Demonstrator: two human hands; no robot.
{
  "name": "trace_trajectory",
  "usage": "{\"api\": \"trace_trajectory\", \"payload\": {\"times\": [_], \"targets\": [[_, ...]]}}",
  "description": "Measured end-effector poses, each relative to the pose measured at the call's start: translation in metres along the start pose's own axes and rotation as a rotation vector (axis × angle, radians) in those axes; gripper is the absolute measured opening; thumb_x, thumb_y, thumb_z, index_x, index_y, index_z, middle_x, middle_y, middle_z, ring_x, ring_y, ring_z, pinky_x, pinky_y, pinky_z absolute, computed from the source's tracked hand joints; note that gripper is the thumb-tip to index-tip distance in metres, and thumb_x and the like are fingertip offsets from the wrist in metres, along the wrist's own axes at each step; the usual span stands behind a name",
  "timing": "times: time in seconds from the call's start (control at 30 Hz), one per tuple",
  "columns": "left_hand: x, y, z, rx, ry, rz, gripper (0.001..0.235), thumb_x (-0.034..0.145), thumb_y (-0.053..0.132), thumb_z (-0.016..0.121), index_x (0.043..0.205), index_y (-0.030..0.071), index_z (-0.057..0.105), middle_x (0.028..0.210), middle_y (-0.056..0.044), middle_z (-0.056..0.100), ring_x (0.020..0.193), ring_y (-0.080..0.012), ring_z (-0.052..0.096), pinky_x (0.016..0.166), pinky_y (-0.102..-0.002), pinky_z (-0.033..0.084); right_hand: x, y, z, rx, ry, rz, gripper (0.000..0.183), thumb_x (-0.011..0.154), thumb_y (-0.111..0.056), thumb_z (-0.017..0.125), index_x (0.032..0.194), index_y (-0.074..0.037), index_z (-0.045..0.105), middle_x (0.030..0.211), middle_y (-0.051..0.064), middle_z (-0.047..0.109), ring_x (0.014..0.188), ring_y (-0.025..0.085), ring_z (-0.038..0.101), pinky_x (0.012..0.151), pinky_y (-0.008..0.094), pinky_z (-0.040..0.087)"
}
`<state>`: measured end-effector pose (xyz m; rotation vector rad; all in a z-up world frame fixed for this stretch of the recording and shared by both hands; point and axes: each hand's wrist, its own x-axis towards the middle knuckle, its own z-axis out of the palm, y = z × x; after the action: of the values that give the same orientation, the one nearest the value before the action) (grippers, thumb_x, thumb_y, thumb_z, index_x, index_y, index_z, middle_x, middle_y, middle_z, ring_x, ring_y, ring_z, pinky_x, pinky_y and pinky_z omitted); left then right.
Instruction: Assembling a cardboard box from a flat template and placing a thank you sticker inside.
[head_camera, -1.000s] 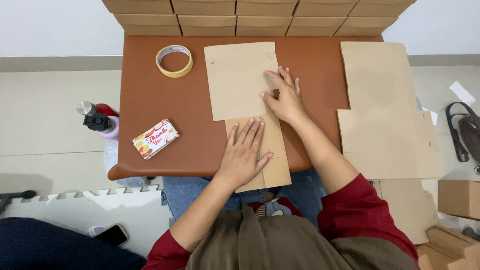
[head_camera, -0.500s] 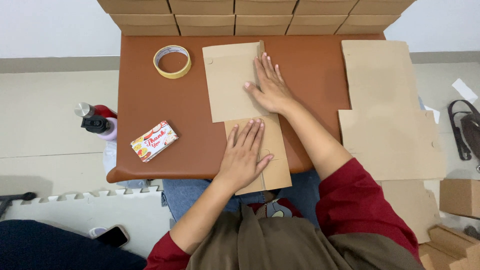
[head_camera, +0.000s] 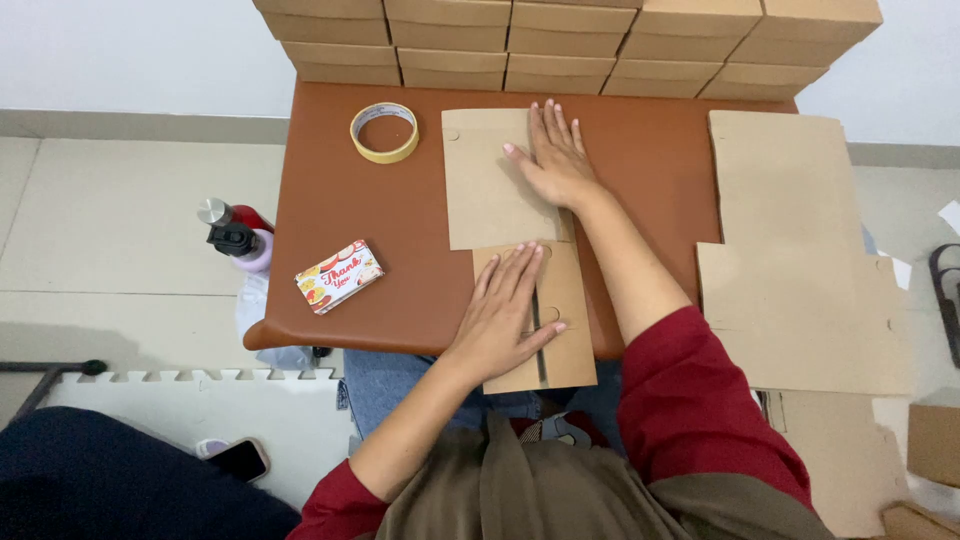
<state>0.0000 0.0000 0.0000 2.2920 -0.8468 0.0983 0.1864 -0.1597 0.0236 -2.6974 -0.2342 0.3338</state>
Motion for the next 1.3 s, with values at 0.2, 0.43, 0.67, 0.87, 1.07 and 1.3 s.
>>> {"api": "trace_trajectory", "payload": {"times": [0.2, 0.43, 0.67, 0.87, 1.07, 1.3], "targets": [[0.008, -0.031, -0.006, -0.098, 0.242, -0.466, 0.080, 0.103, 0.053, 0.033, 0.158, -0.002, 0.013, 0.165, -0.024, 0.016, 0.155, -0.0368, 0.008, 0.124, -0.053, 0.002, -0.001, 0.017, 0.030, -0.101, 0.174, -0.051, 0.087, 0.099, -0.065, 0.020, 0.161, -0.005, 0.007, 0.169, 0.016, 0.002, 0.156, 0.025, -0.003, 0.124, 0.046, -0.006], [0.021, -0.031, -0.012, -0.121, 0.179, -0.601, 0.093, 0.092, 0.059, 0.049, 0.159, 0.007, 0.011, 0.161, -0.023, 0.022, 0.153, -0.0354, 0.014, 0.121, -0.056, 0.003, -0.003, 0.019, 0.030, -0.093, 0.197, -0.070, 0.084, 0.101, -0.061, 0.025, 0.161, -0.005, 0.007, 0.169, 0.017, 0.004, 0.156, 0.026, -0.002, 0.124, 0.046, -0.005], [0.027, -0.019, -0.003, 0.106, -0.013, -0.407, 0.081, 0.103, 0.054, 0.025, 0.158, -0.003, 0.004, 0.168, -0.018, 0.011, 0.155, -0.0304, 0.012, 0.123, -0.051, 0.006, -0.004, 0.021, 0.028, -0.108, 0.191, -0.075, 0.084, 0.101, -0.062, 0.023, 0.161, -0.005, 0.008, 0.168, 0.018, 0.002, 0.155, 0.026, -0.004, 0.124, 0.045, -0.006], [0.041, -0.057, 0.019, 0.471, -0.093, -0.424, 0.075, 0.104, 0.054, 0.013, 0.158, 0.003, 0.016, 0.167, -0.014, 0.018, 0.155, -0.0209, 0.012, 0.121, -0.058, -0.006, -0.006, 0.019, 0.027, -0.101, 0.177, -0.075, 0.084, 0.101, -0.062, 0.022, 0.161, -0.005, 0.009, 0.168, 0.019, 0.000, 0.155, 0.026, -0.006, 0.124, 0.045, -0.007], [0.060, -0.089, 0.015, 0.672, 0.221, -0.323, 0.067, 0.083, 0.009, 0.053, 0.150, 0.008, 0.045, 0.129, -0.010, 0.062, 0.119, -0.0262, 0.056, 0.116, -0.051, 0.020, -0.004, 0.023, 0.031, -0.098, 0.203, -0.093, 0.083, 0.101, -0.062, 0.022, 0.161, -0.006, 0.013, 0.167, 0.020, 0.002, 0.155, 0.028, -0.005, 0.124, 0.047, -0.006], [0.069, -0.092, 0.018, 0.417, 0.272, -0.590, 0.067, 0.096, 0.019, 0.053, 0.157, 0.011, 0.026, 0.157, -0.015, 0.041, 0.148, -0.0301, 0.031, 0.115, -0.064, 0.017, -0.002, 0.026, 0.033, -0.075, 0.235, -0.110, 0.082, 0.101, -0.060, 0.024, 0.161, -0.005, 0.016, 0.167, 0.020, 0.003, 0.155, 0.028, -0.004, 0.124, 0.047, -0.007]]}}
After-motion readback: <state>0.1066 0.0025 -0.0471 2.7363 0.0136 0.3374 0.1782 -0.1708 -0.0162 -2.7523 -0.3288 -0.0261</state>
